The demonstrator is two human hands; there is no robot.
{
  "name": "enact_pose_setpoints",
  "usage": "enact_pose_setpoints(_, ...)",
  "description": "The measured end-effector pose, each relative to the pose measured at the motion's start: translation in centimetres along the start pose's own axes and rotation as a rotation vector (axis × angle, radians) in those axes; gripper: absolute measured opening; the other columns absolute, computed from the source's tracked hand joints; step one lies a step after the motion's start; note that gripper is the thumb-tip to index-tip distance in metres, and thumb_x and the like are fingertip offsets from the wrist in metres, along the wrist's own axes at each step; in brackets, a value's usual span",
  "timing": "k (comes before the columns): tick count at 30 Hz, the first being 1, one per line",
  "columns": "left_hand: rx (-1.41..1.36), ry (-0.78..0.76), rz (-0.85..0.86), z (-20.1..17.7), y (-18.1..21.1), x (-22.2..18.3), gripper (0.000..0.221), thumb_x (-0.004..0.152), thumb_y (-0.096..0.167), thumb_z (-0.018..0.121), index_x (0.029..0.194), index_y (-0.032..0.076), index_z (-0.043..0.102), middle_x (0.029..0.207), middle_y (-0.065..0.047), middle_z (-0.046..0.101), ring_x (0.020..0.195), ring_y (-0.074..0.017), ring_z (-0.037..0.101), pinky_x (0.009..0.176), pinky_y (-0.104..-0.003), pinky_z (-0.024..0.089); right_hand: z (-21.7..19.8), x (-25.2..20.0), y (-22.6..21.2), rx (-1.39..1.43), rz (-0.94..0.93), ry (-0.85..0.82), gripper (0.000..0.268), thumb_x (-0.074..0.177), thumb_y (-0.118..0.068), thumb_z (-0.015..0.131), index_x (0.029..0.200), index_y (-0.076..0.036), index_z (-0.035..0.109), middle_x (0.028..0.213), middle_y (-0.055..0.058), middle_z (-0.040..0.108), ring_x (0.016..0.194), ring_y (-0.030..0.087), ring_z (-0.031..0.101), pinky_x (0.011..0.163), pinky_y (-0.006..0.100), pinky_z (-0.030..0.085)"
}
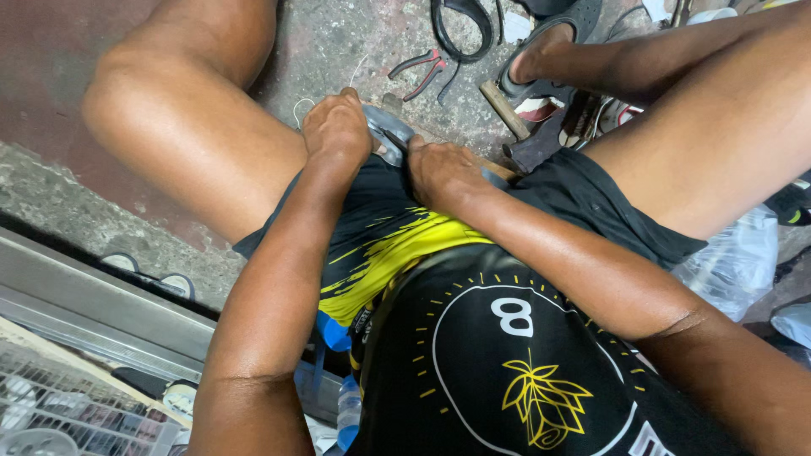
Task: The person uses a utility knife to trim the edges of a black leather shoe part, then uses scissors to cut along the material and continues trimming with the knife.
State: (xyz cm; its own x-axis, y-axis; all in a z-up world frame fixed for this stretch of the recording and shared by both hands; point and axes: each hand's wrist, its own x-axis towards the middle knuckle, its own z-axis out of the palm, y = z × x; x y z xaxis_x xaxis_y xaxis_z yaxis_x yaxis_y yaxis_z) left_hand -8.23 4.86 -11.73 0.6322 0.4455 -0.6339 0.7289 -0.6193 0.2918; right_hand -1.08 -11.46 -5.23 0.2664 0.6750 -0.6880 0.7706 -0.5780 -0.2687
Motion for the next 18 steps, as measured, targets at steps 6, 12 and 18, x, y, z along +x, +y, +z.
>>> enact_pose_setpoints(6,0.056,-0.048,0.107,-0.9,0.0,0.2,0.074,0.068,0.033,0.094,0.125,0.003,0.058,0.115,-0.023,0.070,0.110,-0.0375,0.067,0.093,-0.044,0.052,-2.0,1.6,1.4,0.077,0.030,-0.058,0.036,0.099,-0.031,0.049,0.114,-0.001,0.061,0.099,0.029,0.069,0.094,0.048,0.067,0.086,0.057,0.051)
enact_pose_setpoints(12,0.048,-0.031,0.083,-0.4,0.2,-0.5,0.080,0.064,0.038,0.097,0.124,0.002,0.056,0.119,-0.023,0.068,0.112,-0.0362,0.067,0.095,-0.043,0.052,-2.7,2.5,1.5,0.037,-0.075,-0.070,0.036,0.099,-0.028,0.050,0.122,-0.002,0.058,0.099,0.029,0.070,0.095,0.047,0.067,0.086,0.057,0.050)
enact_pose_setpoints(18,0.031,-0.016,0.073,0.7,-0.1,-0.2,0.084,0.061,0.042,0.098,0.121,0.002,0.056,0.118,-0.023,0.068,0.112,-0.0353,0.066,0.095,-0.042,0.052,-1.7,2.1,-0.5,-0.063,-0.010,-0.093,0.035,0.094,-0.015,0.047,0.124,0.002,0.054,0.105,0.029,0.070,0.100,0.045,0.069,0.088,0.054,0.054)
